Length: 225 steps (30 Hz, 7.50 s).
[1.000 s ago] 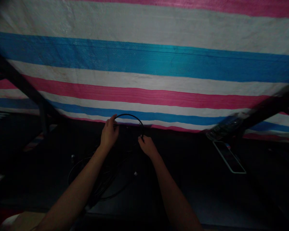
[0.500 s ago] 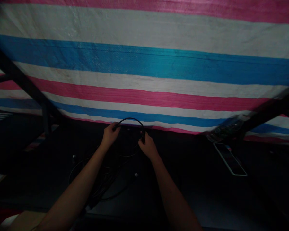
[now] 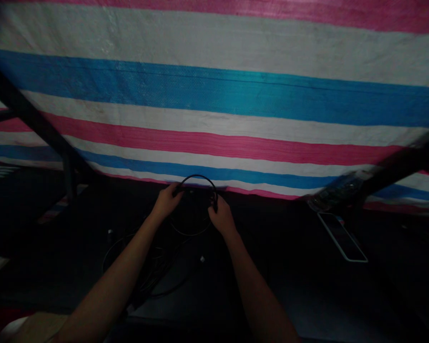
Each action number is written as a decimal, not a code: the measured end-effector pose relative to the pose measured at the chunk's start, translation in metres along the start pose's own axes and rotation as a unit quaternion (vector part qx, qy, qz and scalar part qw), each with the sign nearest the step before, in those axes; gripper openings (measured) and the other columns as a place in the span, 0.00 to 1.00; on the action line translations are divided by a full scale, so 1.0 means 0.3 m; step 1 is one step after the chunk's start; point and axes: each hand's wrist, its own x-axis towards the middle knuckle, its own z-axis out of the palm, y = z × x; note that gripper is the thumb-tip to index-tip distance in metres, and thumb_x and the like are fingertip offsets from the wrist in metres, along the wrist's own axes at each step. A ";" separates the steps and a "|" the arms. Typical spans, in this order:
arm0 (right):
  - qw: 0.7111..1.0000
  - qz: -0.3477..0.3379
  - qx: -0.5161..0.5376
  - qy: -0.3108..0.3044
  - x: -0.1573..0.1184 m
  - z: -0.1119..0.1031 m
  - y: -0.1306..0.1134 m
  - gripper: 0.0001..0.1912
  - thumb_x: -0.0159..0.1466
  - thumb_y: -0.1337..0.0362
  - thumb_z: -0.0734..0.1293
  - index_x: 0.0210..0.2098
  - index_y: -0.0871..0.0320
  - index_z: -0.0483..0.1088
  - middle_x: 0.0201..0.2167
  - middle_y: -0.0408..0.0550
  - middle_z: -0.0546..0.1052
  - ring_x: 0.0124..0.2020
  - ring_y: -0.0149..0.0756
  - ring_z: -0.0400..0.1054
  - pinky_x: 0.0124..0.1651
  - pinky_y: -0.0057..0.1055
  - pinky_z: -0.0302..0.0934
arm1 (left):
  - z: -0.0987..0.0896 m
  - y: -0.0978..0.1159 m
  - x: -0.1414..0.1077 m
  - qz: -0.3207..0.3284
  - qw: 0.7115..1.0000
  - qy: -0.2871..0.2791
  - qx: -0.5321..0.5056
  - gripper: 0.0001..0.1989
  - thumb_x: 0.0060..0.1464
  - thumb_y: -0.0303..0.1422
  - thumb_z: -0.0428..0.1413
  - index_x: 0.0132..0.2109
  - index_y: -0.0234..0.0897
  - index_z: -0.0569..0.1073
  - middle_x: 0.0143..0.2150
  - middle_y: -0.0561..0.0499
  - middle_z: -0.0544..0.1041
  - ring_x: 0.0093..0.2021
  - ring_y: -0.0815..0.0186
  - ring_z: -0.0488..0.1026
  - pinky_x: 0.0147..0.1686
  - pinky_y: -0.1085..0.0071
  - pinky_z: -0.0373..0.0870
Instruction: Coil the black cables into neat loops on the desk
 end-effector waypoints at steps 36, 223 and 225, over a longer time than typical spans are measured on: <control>0.994 0.025 -0.102 -0.038 -0.006 -0.001 -0.013 0.06 0.63 0.66 0.59 0.33 0.58 0.68 0.33 0.50 0.74 0.35 0.40 0.69 0.41 0.34 0.61 | -0.009 0.035 -0.010 -0.004 0.994 0.040 0.097 0.12 0.60 0.36 0.56 0.47 0.36 0.79 0.37 0.44 0.83 0.35 0.57 0.79 0.37 0.65 0.72; 0.782 0.218 0.549 -0.200 -0.086 0.131 -0.156 0.29 0.60 0.42 0.70 0.51 0.57 0.76 0.48 0.56 0.79 0.43 0.45 0.78 0.40 0.36 0.72 | -0.005 0.139 -0.017 -0.182 0.672 -0.027 -0.718 0.11 0.56 0.31 0.62 0.46 0.37 0.74 0.16 0.66 0.49 0.12 0.78 0.43 0.12 0.81 0.44; 0.786 0.235 0.547 -0.166 -0.077 0.119 -0.155 0.29 0.59 0.41 0.71 0.48 0.58 0.77 0.44 0.55 0.80 0.38 0.45 0.78 0.36 0.36 0.72 | 0.011 0.142 -0.018 -0.176 0.706 -0.044 -0.685 0.12 0.55 0.32 0.63 0.46 0.36 0.74 0.15 0.66 0.51 0.13 0.78 0.46 0.13 0.81 0.48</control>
